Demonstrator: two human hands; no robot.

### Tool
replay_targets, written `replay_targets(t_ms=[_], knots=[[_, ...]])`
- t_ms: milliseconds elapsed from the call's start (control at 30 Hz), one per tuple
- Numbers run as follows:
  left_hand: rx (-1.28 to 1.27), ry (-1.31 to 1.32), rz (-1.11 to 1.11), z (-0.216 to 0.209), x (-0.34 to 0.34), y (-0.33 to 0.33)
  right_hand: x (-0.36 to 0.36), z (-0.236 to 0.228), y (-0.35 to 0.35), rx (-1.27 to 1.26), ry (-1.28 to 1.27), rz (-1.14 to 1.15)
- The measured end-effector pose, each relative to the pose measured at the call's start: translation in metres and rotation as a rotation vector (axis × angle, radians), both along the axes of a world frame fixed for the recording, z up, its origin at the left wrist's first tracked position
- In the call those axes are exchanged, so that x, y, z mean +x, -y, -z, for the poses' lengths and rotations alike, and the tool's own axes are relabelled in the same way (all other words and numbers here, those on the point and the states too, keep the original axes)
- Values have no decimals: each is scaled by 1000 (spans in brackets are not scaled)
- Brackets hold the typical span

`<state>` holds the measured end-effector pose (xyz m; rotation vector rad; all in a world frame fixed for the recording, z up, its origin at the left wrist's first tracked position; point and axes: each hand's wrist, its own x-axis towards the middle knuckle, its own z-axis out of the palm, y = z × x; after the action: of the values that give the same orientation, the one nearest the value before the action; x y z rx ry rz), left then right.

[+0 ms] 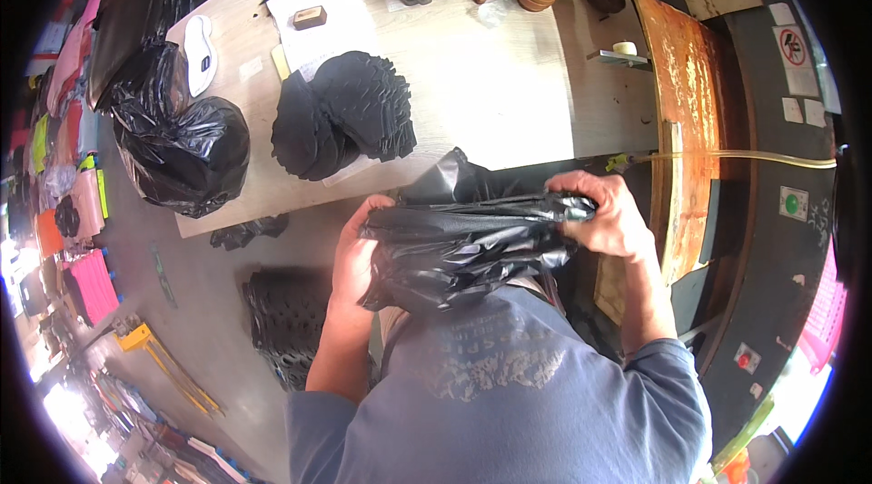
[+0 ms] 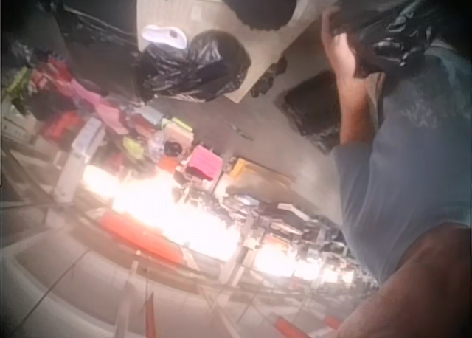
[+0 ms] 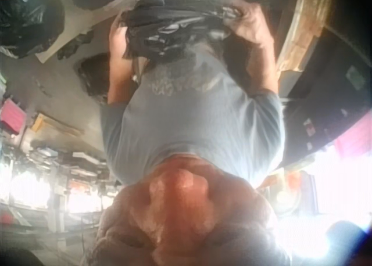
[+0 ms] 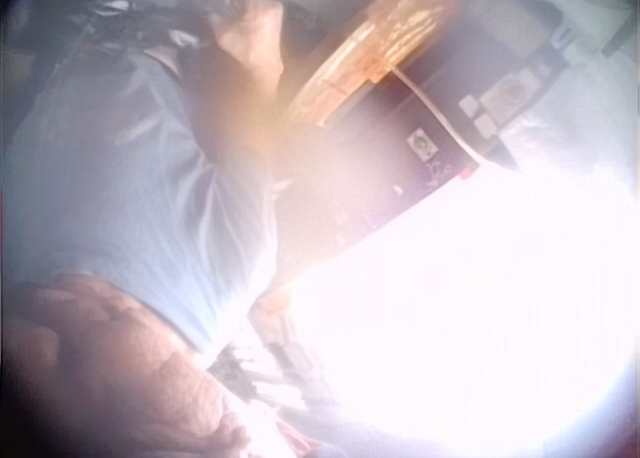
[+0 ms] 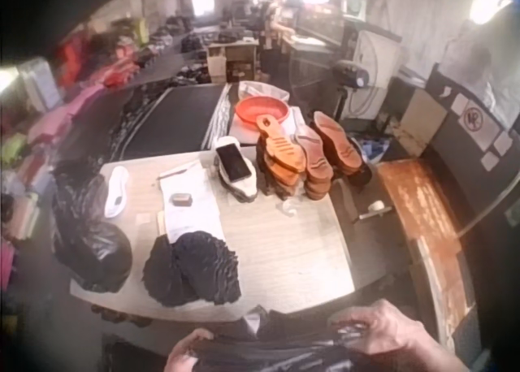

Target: The person trims the edges of stacked black shoe parts using a green handheld tool, then places the trimmed pieces into a black plastic bag and ties it closed. The person handles the parts and bag by hand throughout.

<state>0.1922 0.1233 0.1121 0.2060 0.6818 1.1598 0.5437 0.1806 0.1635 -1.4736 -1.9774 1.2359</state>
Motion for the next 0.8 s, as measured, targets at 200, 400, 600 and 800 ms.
replay_targets(t_ms=[200,400,600,800], knots=[[52,-419,630,-17,-28,1,-9,30,-11,310,-159,400],[420,-1180,570,-4,-22,-4,-29,27,-10,-470,-1080,515],[-146,-257,-52,21,-20,3,-23,2,-31,-610,-630,192],[-438,18,-8,20,-32,17,-30,4,-60,-222,75,-18]])
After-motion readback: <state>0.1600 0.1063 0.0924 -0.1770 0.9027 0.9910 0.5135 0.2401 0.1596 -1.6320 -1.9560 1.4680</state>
